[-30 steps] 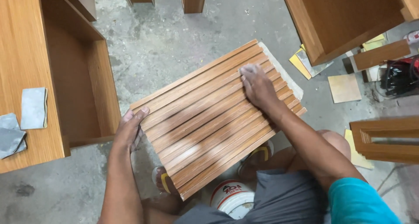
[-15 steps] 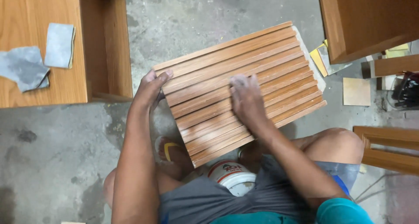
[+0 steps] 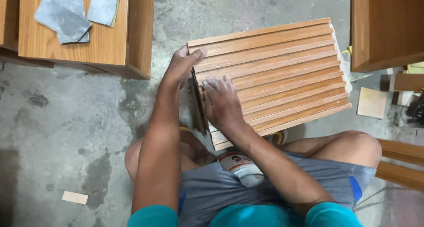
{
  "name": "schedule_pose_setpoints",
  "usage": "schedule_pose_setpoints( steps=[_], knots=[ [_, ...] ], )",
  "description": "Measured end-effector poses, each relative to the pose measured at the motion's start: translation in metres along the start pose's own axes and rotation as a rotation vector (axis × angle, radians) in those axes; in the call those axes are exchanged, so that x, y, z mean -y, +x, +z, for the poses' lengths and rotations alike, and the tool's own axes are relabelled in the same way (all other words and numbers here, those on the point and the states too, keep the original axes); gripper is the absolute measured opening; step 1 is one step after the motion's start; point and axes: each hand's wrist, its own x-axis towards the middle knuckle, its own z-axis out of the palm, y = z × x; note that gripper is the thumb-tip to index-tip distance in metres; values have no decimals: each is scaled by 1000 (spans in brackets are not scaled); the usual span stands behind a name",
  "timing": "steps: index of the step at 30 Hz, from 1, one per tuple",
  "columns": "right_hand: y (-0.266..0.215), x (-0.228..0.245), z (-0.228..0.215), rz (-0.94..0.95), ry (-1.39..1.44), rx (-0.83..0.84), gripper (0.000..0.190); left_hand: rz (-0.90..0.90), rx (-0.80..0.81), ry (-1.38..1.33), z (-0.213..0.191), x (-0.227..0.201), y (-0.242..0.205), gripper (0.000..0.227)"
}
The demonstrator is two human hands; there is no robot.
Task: A person is sanding a slatted wooden panel by hand using a piece of sandpaper in a workshop environment.
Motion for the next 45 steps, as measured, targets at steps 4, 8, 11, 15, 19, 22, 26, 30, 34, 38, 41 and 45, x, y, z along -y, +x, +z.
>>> schedule_pose_setpoints(
  steps=[4,8,11,15,19,22,26,30,34,38,41,45],
  knots=[
    [-2,-72,-46,16,-107,63,23,2,-17,-29,-5,15,15,60],
    [-8,-73,-27,143,-124,18,25,24,-27,15,-4,3,2,63],
    [-7,-16,5,36,-60,-19,27,-4,27,98,1,3,4,62],
    [-2,-46,-14,-45,-13,91,25,14,20,108,3,1,-1,63],
    [-20,-176,-86,31,-199,21,21,-6,-29,73,-13,11,7,56],
    [-31,-242,-94,245,-265,27,25,-28,-55,75,-25,25,16,57],
    [-22,-135,-25,287,-335,216,39,-16,-50,95,-49,50,51,54],
    [-5,6,42,-85,-14,9,39,-54,-59,89,-19,24,20,50],
    [-21,-26,-27,-187,145,-13,47,-65,-52,89,15,-16,-15,51],
    [-44,-115,-92,78,-107,-63,23,-46,-47,94,-23,22,21,56],
    [-58,-142,-94,205,-179,-33,27,-43,-36,94,-32,37,35,58],
    [-49,-101,-61,42,-53,60,25,-82,-19,78,-19,17,19,57]
  ],
)
